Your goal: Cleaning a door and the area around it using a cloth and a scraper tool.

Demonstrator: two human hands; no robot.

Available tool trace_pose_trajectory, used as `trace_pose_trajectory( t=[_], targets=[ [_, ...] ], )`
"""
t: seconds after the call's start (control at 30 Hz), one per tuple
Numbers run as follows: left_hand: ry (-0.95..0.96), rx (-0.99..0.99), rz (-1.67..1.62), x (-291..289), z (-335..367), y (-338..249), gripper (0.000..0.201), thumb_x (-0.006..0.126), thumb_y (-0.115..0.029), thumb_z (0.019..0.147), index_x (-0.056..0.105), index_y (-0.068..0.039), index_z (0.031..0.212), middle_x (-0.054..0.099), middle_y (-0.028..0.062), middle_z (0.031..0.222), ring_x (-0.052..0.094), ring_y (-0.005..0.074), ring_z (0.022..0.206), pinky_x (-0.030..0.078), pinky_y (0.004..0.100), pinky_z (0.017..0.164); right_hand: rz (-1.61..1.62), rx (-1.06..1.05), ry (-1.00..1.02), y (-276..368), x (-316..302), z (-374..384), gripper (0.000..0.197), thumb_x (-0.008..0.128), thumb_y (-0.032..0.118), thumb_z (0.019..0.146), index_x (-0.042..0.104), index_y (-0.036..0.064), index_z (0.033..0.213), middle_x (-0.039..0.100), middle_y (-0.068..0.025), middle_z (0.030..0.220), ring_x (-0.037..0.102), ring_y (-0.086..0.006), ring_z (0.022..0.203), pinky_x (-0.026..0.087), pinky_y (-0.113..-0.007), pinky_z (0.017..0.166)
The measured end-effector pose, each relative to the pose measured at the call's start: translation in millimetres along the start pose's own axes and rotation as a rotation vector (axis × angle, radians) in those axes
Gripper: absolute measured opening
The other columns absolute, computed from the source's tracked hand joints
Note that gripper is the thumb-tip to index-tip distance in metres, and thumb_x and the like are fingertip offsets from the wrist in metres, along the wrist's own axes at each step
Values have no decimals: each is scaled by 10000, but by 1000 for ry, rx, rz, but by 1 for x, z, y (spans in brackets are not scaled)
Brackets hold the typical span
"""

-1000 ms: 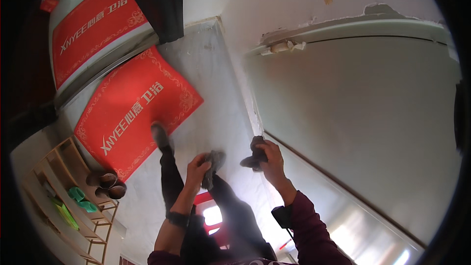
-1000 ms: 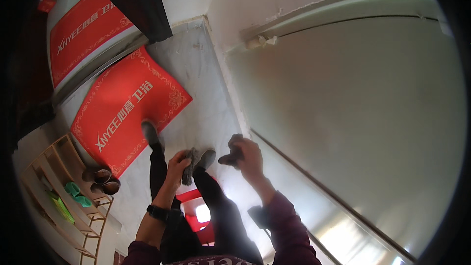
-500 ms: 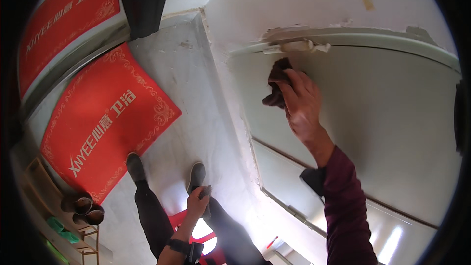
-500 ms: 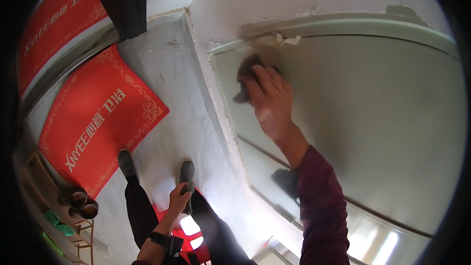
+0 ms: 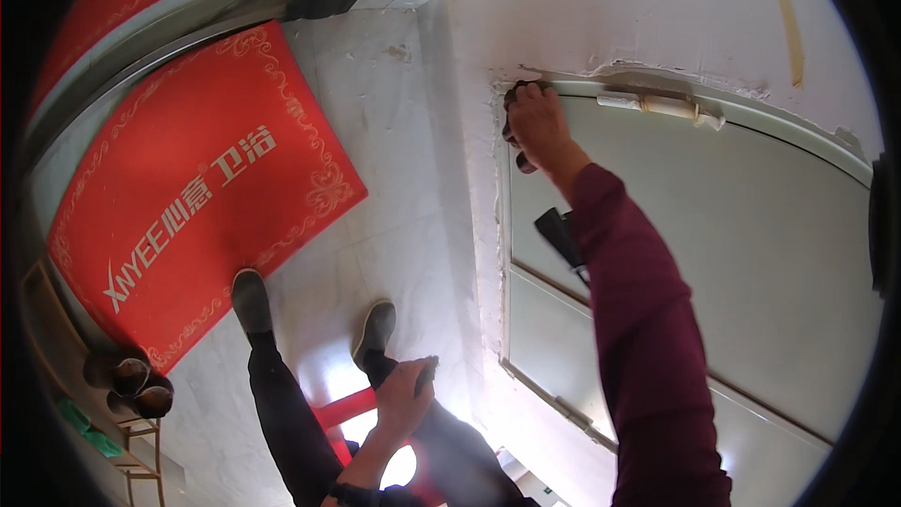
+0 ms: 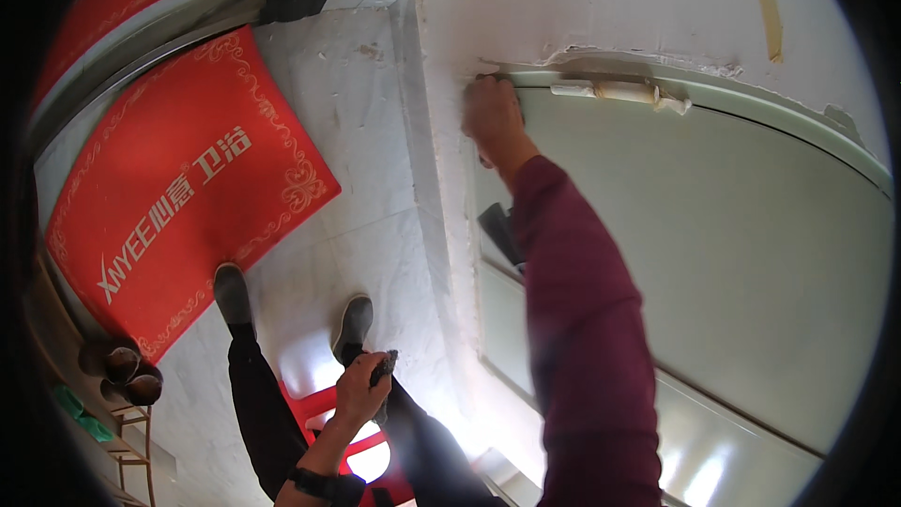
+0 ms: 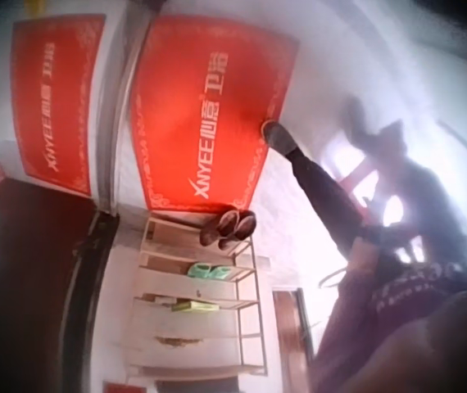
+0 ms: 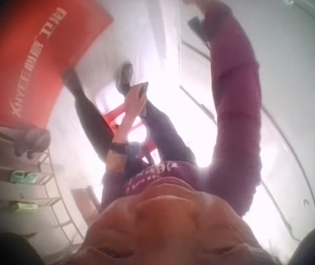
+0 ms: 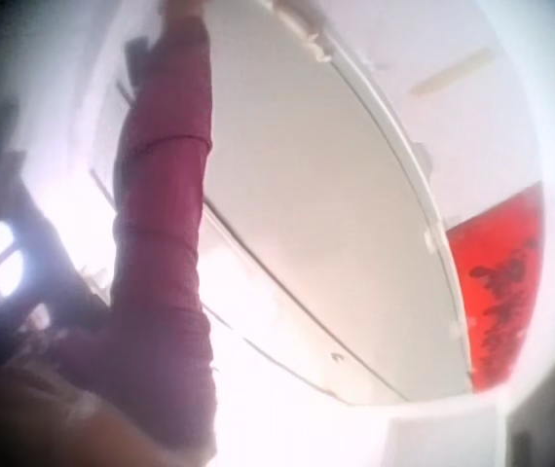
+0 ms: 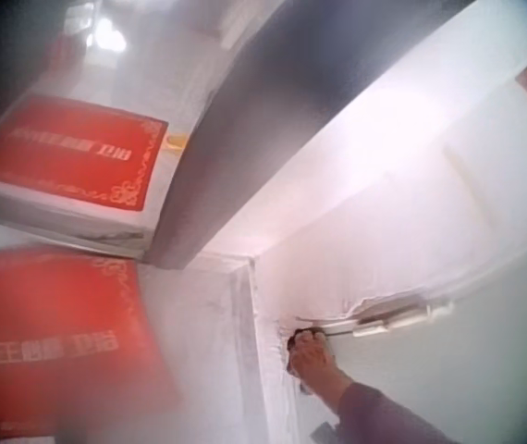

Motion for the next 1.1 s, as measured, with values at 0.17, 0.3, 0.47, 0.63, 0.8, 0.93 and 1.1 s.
trace_pose_trajectory(
  t=[0.17, 0.3, 0.47, 0.63, 0.8, 0.93, 1.1],
  targets=[
    [-133, 109, -48, -26, -4, -9, 285, 552, -55, 668, 563, -79, 952, 579, 122, 846, 583, 275, 758, 473, 339, 662, -91, -101, -47, -17, -34, -44, 324, 681, 250, 564, 621, 106, 849, 526, -24, 857, 444, -198, 894, 328, -314, 768],
    [-159, 140, -61, -35, -5, -12, 281, 552, -56, 671, 563, -75, 951, 580, 123, 842, 583, 281, 761, 474, 344, 667, -68, -92, -134, -20, -25, -29, 263, 654, 238, 575, 606, 111, 801, 527, -30, 803, 447, -199, 868, 338, -313, 742],
    [-146, 107, -12, -41, -8, -8, 272, 560, -50, 668, 563, -64, 940, 588, 120, 871, 583, 289, 789, 472, 346, 695, 3, -6, -124, 7, 14, 15, 309, 706, 224, 560, 609, 92, 822, 499, -51, 903, 441, -214, 921, 350, -329, 739],
    [-162, 139, 82, -43, -8, -5, 242, 563, -63, 677, 580, -72, 919, 589, 118, 886, 580, 284, 807, 474, 348, 710, -19, -134, -80, 19, 1, 2, 215, 675, 255, 487, 627, 134, 658, 549, -45, 768, 469, -229, 869, 330, -379, 737],
    [-108, 140, 101, -30, 0, -8, 276, 554, -34, 661, 569, -51, 936, 584, 132, 895, 575, 290, 829, 465, 363, 738, 299, -98, -291, -38, -121, -110, 214, 664, 235, 562, 597, 91, 706, 490, -44, 791, 460, -206, 814, 330, -312, 663],
    [-105, 201, 102, -32, -1, -10, 298, 562, -39, 658, 560, -52, 955, 579, 134, 912, 567, 295, 846, 459, 370, 748, -45, 95, -467, -133, -181, -207, 337, 657, 212, 592, 587, 69, 889, 516, -91, 983, 461, -239, 946, 369, -355, 767],
    [-115, 165, 219, -32, -4, 0, 312, 584, -57, 651, 556, -62, 962, 573, 141, 902, 565, 310, 820, 455, 379, 725, -59, 295, -311, -201, -211, -255, 384, 643, 193, 604, 572, 61, 957, 485, -115, 1105, 436, -264, 1027, 351, -375, 865]
  ],
)
Point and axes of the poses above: each hand's wrist, its own z-axis towards the middle knuckle, its own x-axis out of the palm, y = z × x, the point moved 8 cm from there along z, towards the middle knuckle
